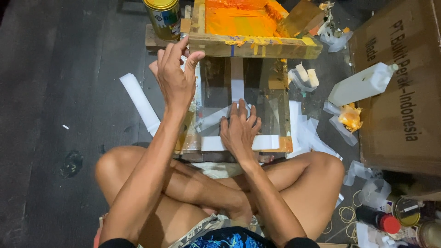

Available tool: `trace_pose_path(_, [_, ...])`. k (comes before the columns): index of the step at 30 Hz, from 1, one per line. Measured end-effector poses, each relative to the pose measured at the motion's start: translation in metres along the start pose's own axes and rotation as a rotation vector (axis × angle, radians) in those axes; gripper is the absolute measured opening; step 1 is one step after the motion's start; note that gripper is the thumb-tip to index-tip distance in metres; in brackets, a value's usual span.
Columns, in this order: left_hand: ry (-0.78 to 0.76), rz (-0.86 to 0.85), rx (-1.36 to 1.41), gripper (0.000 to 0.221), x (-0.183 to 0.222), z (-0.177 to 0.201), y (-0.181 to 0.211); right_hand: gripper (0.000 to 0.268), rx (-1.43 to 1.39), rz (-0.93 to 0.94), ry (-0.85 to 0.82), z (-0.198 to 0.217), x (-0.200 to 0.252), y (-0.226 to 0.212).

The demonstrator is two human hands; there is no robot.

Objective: Manual screen printing of orange ink onto white label strips using a squeegee.

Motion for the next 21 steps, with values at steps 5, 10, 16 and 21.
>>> trace_pose_path(5, [-0.002,0.012,0.012,0.044,0.000,0.001,0.002,0.060,0.044,0.024,0.037,-0.002,0.000,0.000])
trace_pose_path(10, [0.003,0.010,-0.002,0.043,0.001,0.001,0.000,0.061,0.015,0.006,-0.009,-0.004,0.001,0.003])
trace_pose_path(16, [-0.033,0.020,0.003,0.048,0.012,0.004,-0.006,0.054,-0.046,0.043,0.142,0.022,0.017,0.014])
trace_pose_path(21, [-0.126,0.120,0.025,0.050,0.048,0.007,-0.017,0.041,-0.103,-0.044,0.116,0.034,0.030,0.036])
Point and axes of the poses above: each hand's wrist, its own x-axis away from the middle knuckle, its own z-axis out of the back of the hand, y = z × x, the point moved 6 cm from there along -x, towards the middle knuckle, and after that the axes turned 13 degrees about x, right-handed, at the moved point
